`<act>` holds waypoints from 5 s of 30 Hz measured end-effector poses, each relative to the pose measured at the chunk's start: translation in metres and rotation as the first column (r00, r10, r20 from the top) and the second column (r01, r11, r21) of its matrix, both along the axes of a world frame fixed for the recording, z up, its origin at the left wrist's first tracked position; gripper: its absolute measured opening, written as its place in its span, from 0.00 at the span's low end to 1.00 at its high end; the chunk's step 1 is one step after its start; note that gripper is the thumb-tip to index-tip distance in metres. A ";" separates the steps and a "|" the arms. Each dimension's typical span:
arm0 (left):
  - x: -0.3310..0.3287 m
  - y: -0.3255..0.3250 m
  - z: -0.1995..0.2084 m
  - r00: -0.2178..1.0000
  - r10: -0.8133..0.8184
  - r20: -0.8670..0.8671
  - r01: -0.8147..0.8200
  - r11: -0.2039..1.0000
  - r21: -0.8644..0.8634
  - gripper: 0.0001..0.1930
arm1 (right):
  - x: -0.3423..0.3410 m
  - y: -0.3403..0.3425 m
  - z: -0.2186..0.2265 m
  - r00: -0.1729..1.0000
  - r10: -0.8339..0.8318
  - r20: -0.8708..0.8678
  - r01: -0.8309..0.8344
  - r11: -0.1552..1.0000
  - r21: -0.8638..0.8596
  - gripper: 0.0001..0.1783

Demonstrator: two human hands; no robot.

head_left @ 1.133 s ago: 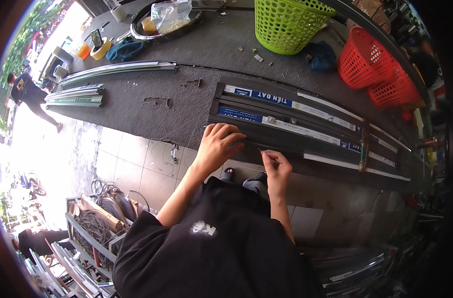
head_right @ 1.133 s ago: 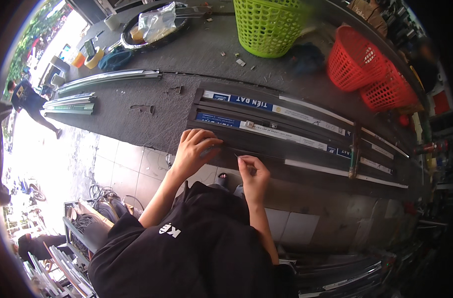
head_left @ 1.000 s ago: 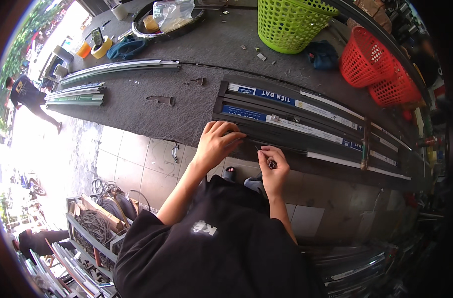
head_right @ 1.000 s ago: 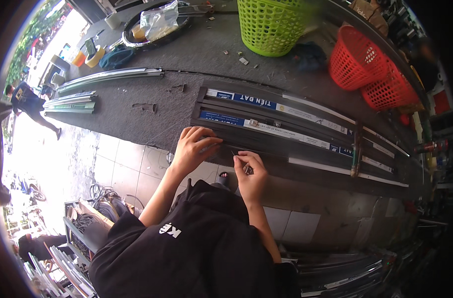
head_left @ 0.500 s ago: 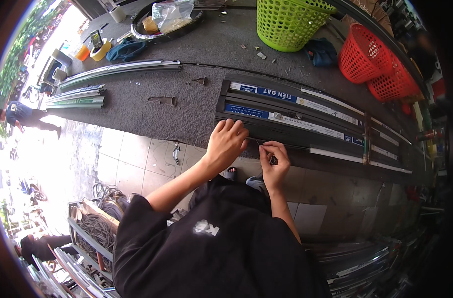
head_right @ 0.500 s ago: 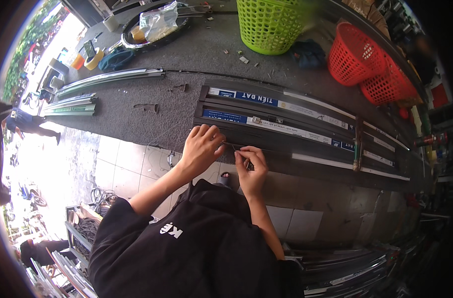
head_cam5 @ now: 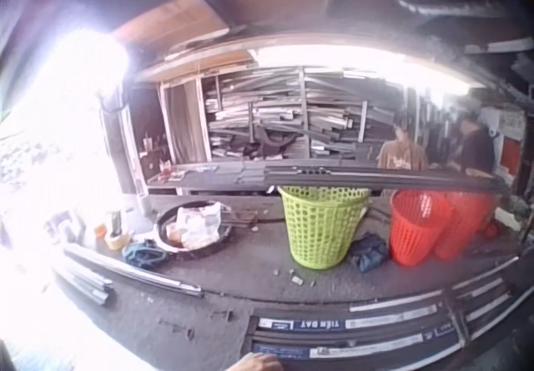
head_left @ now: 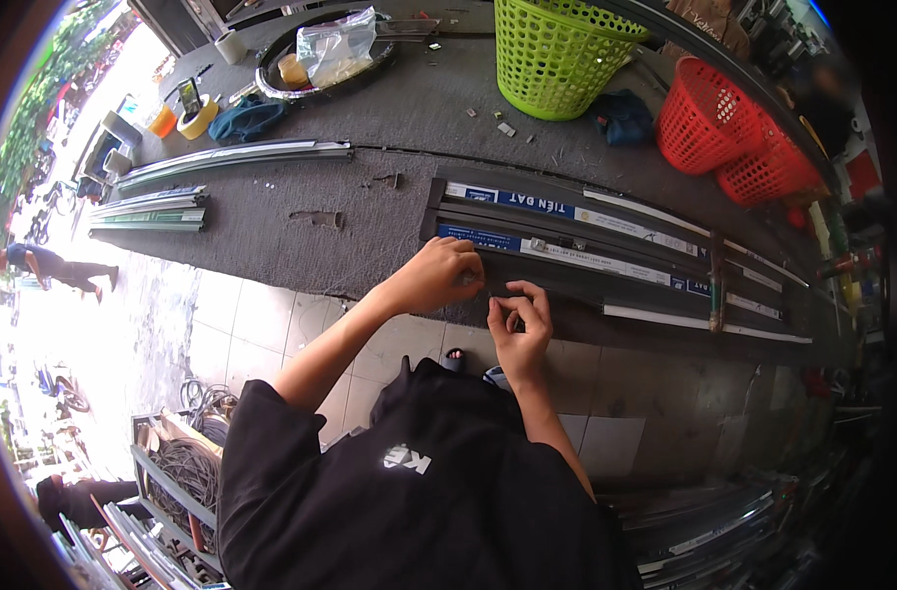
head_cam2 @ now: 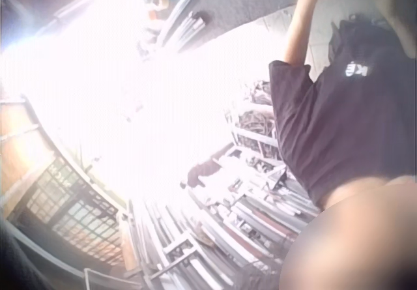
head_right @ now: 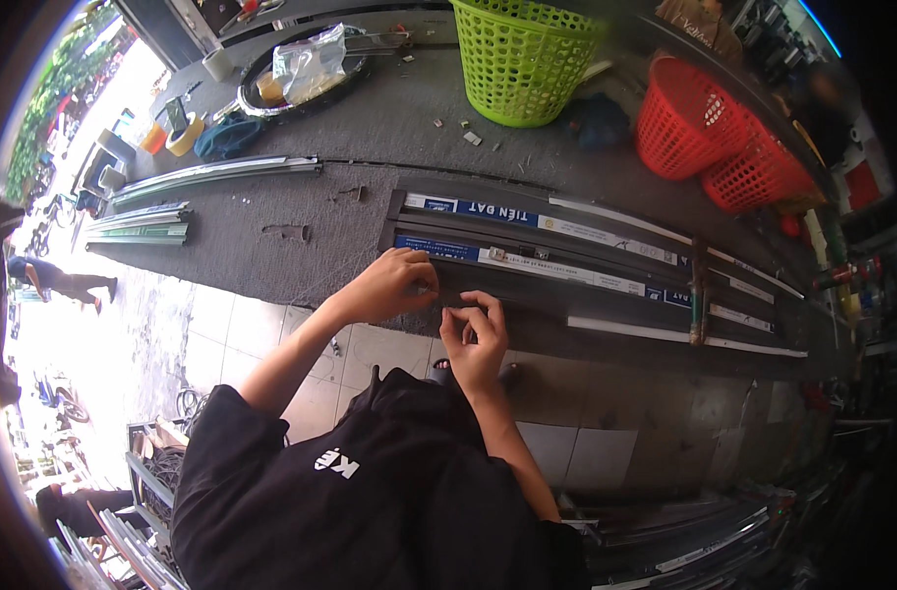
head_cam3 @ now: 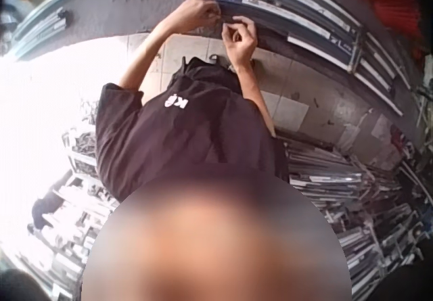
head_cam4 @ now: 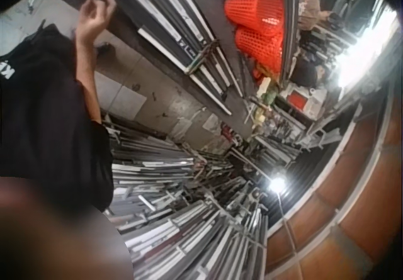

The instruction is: The person assembles a metal frame by aligning long metal bars on a workbench, securing them with a clamp, and using pliers to tighten wire ties. The person repeatedly adjusts the bars and ties to hold the frame together.

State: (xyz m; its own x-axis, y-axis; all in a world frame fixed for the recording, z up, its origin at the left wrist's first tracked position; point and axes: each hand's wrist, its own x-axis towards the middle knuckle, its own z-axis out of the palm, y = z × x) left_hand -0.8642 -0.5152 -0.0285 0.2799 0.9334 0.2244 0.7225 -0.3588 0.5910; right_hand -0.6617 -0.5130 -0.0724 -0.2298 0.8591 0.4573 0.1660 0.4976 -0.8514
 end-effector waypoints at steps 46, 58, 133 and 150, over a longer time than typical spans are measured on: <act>0.039 -0.010 0.002 0.826 0.525 -0.208 -0.552 0.828 -0.101 0.14 | -0.012 -0.008 0.003 0.965 -0.109 0.237 0.118 0.993 -0.021 0.05; 0.041 -0.011 -0.006 0.859 0.508 -0.068 -0.509 0.861 0.009 0.14 | -0.005 -0.006 0.008 0.953 -0.051 0.298 0.063 0.997 -0.033 0.07; -0.073 0.071 -0.008 0.729 0.658 -0.190 -0.641 0.753 0.147 0.14 | 0.092 0.151 0.067 0.863 0.319 -0.391 -0.503 0.478 -0.720 0.14; 0.038 0.107 0.029 1.000 -0.022 -0.014 0.023 0.999 0.034 0.08 | 0.082 0.095 0.073 0.913 -0.160 -0.375 -0.190 0.647 -0.739 0.08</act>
